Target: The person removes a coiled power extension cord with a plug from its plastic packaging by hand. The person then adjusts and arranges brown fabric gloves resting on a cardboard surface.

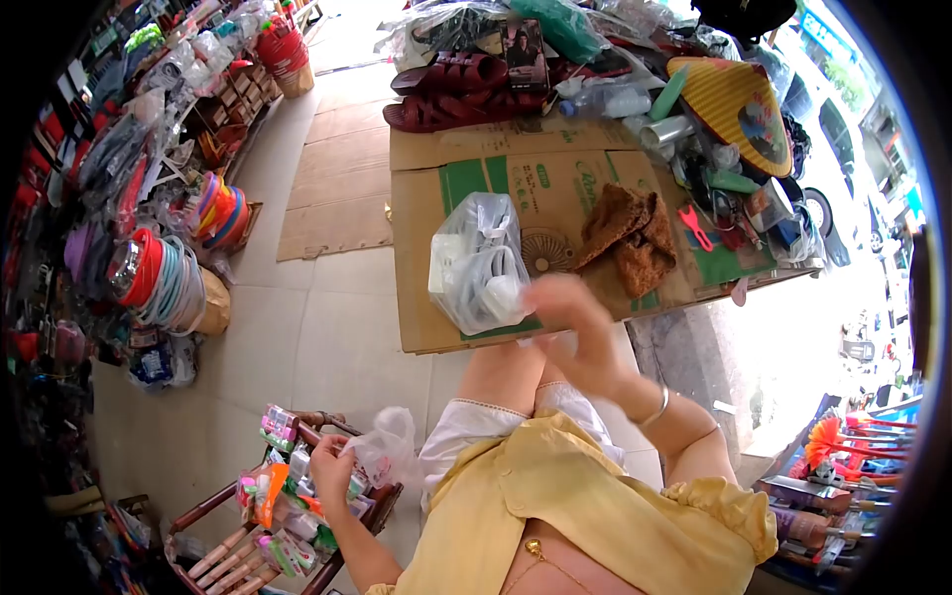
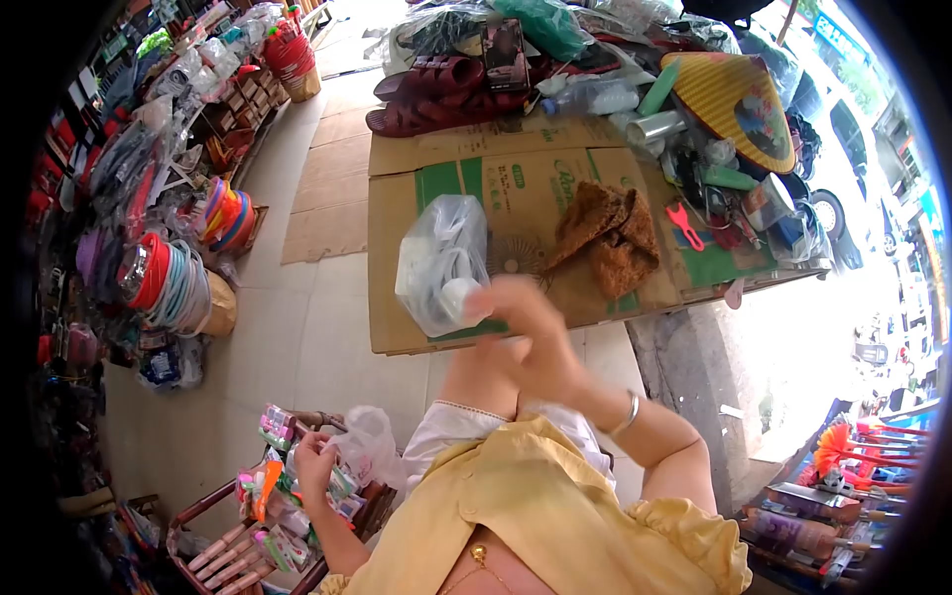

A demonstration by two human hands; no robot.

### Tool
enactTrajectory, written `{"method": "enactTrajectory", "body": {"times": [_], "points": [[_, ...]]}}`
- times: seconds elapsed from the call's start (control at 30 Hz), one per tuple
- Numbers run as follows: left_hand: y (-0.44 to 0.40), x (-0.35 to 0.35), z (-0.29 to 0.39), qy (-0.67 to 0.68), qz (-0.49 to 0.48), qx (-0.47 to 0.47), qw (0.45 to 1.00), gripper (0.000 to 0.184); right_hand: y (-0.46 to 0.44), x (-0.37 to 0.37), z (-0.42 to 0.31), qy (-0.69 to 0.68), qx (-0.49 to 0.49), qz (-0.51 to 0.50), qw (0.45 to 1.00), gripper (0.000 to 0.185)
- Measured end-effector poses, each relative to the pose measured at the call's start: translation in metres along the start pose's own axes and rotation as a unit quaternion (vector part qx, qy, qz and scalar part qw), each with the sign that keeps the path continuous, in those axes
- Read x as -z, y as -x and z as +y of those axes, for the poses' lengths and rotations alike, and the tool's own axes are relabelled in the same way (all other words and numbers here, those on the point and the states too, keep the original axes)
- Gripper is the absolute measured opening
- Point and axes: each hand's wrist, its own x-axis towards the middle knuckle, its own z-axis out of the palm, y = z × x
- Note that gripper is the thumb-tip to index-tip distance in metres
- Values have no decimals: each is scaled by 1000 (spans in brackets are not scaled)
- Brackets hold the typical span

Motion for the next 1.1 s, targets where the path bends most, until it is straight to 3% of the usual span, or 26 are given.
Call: {"method": "enactTrajectory", "body": {"times": [0.03,0.1,0.17,0.2,0.27,0.4,0.43,0.53,0.6,0.7,0.83,0.9,0.93,1.03,1.07,1.1], "points": [[3,2,-1,1,-1,0,1000,11,-18,14,-2,174,17,12,985,47],[7,8,-1,6,-78,-29,997,13,-47,24,21,300,-18,64,952,47],[14,15,12,-1,-84,-26,996,16,-67,28,42,205,-160,-15,966,60],[17,18,15,10,-87,-16,996,15,-77,26,39,206,-158,-14,966,60],[24,23,22,34,-91,-8,995,15,-94,15,30,386,-325,-157,849,77],[22,29,0,90,-117,0,989,14,-111,3,46,349,-300,-177,870,87],[22,29,-3,157,-97,-14,983,13,-114,2,56,351,-298,-177,870,87],[21,26,2,272,-35,-56,960,14,-122,-4,71,309,-257,-213,890,86],[18,26,3,302,27,-84,949,18,-127,-8,69,231,-356,-216,879,86],[10,25,-1,377,76,-79,920,18,-126,-14,52,165,-369,-206,891,83],[6,27,10,440,61,-120,888,22,-123,-13,46,160,-371,-217,889,78],[2,27,19,439,67,-131,886,23,-113,-2,58,84,-369,-151,913,70],[1,27,25,409,71,-130,900,23,-104,-7,35,-56,-382,-142,912,65],[8,34,48,346,105,-126,924,22,-76,-1,26,-288,-361,-156,873,70],[7,32,59,317,92,-140,934,22,-69,-2,26,-249,-347,-171,888,75],[7,31,66,285,72,-153,943,22,-55,-9,16,-316,-383,-129,859,81]]}}
